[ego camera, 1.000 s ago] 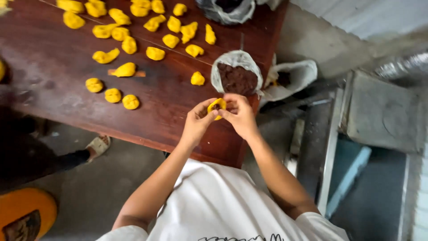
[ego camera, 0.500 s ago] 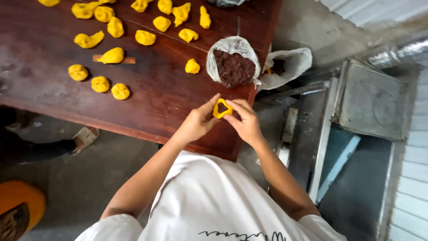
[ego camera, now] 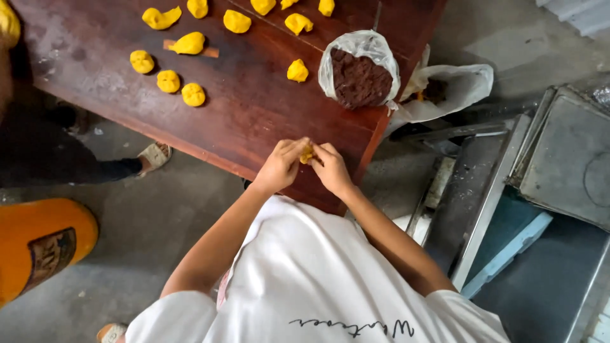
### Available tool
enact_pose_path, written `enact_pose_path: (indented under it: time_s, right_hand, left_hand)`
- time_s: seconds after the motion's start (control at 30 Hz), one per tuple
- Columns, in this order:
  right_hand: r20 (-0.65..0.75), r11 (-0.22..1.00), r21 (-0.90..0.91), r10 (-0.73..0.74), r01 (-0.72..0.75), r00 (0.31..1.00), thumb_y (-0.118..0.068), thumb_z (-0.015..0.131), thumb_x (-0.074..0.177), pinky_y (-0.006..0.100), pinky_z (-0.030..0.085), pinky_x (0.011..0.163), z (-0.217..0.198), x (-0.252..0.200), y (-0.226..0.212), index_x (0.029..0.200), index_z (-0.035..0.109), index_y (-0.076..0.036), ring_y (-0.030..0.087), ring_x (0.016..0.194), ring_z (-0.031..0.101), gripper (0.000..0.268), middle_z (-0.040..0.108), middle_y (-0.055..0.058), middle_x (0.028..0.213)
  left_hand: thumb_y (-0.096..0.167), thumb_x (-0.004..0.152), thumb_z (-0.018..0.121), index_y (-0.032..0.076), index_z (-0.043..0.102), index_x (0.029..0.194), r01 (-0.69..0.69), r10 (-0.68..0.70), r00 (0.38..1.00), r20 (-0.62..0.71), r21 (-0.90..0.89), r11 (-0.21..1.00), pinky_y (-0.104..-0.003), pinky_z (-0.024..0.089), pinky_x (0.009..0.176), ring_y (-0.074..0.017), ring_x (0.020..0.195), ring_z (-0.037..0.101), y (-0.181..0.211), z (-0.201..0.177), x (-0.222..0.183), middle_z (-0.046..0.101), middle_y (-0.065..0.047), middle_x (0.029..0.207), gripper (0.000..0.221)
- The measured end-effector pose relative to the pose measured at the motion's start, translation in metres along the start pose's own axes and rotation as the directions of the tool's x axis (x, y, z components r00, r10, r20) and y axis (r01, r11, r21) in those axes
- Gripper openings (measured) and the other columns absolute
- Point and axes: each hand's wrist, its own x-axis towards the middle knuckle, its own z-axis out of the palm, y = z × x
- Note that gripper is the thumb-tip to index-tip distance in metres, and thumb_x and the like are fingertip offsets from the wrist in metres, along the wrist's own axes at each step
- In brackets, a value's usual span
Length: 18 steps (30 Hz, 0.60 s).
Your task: Filling small pieces of yellow dough with a dark paste and shaping them into rounds.
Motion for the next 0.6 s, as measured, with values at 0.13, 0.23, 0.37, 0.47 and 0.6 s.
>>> enact_pose_path:
  time_s: [0.13,0.23,0.37,0.47,0.6]
  right_hand:
    - [-0.007,0.996,-0.022,0.085,-0.085,0.996,-0.002,0.078,0.087,0.034,0.055,0.073,-0.003,0.002,-0.005,0.124,0.071,0.000,0.023,0.081,0.065,0.039,0.064,0.013,0.105]
    - [-0.064,0.997,-0.028,-0.071,0.070,0.995,-0.002,0.077,0.090,0.033,0.056,0.078,0.001,0.001,-0.004,0.120,0.071,0.001,0.022,0.091,0.067,0.032,0.067,0.012,0.106]
    - [-0.144,0.972,-0.187,-0.172,0.144,0.975,-0.003,0.078,0.091,0.036,0.055,0.080,0.015,0.004,-0.004,0.105,0.073,-0.003,0.025,0.088,0.068,0.014,0.068,0.009,0.098]
    - [-0.107,0.922,-0.325,-0.259,0.212,0.960,-0.002,0.075,0.090,0.040,0.052,0.083,0.009,0.005,-0.027,0.104,0.075,-0.002,0.030,0.088,0.067,0.014,0.068,0.010,0.097]
    - [-0.063,0.900,-0.351,-0.297,0.257,0.953,-0.003,0.073,0.094,0.043,0.050,0.091,0.000,0.004,-0.028,0.121,0.071,0.007,0.030,0.094,0.067,0.029,0.068,0.011,0.107]
  left_hand:
    - [0.014,0.067,0.083,-0.009,0.056,0.135,-0.019,0.020,1.000,-0.008,0.123,0.992,-0.047,0.046,0.096,-0.0422,0.113,0.055,-0.001,-0.018,0.005,0.060,-0.029,0.123,0.077]
    - [0.015,0.077,0.083,-0.001,0.067,0.126,0.029,-0.032,0.998,0.046,0.079,0.996,-0.043,0.051,0.091,-0.0354,0.103,0.060,-0.024,-0.011,-0.002,0.066,-0.017,0.111,0.054]
    - [0.014,0.083,0.082,0.008,0.075,0.104,0.012,-0.012,1.000,0.001,0.051,0.999,-0.040,0.054,0.085,-0.0297,0.094,0.063,-0.048,-0.001,-0.011,0.068,-0.008,0.101,0.022]
    - [0.011,0.083,0.080,0.007,0.075,0.099,0.014,-0.011,0.999,-0.030,0.090,0.996,-0.040,0.054,0.083,-0.0301,0.093,0.063,-0.047,0.004,-0.018,0.068,-0.008,0.100,0.018]
    - [0.014,0.085,0.080,-0.001,0.071,0.126,0.102,-0.102,0.994,-0.032,-0.012,0.995,-0.042,0.053,0.083,-0.0305,0.089,0.062,-0.033,-0.012,-0.008,0.068,-0.008,0.096,0.045]
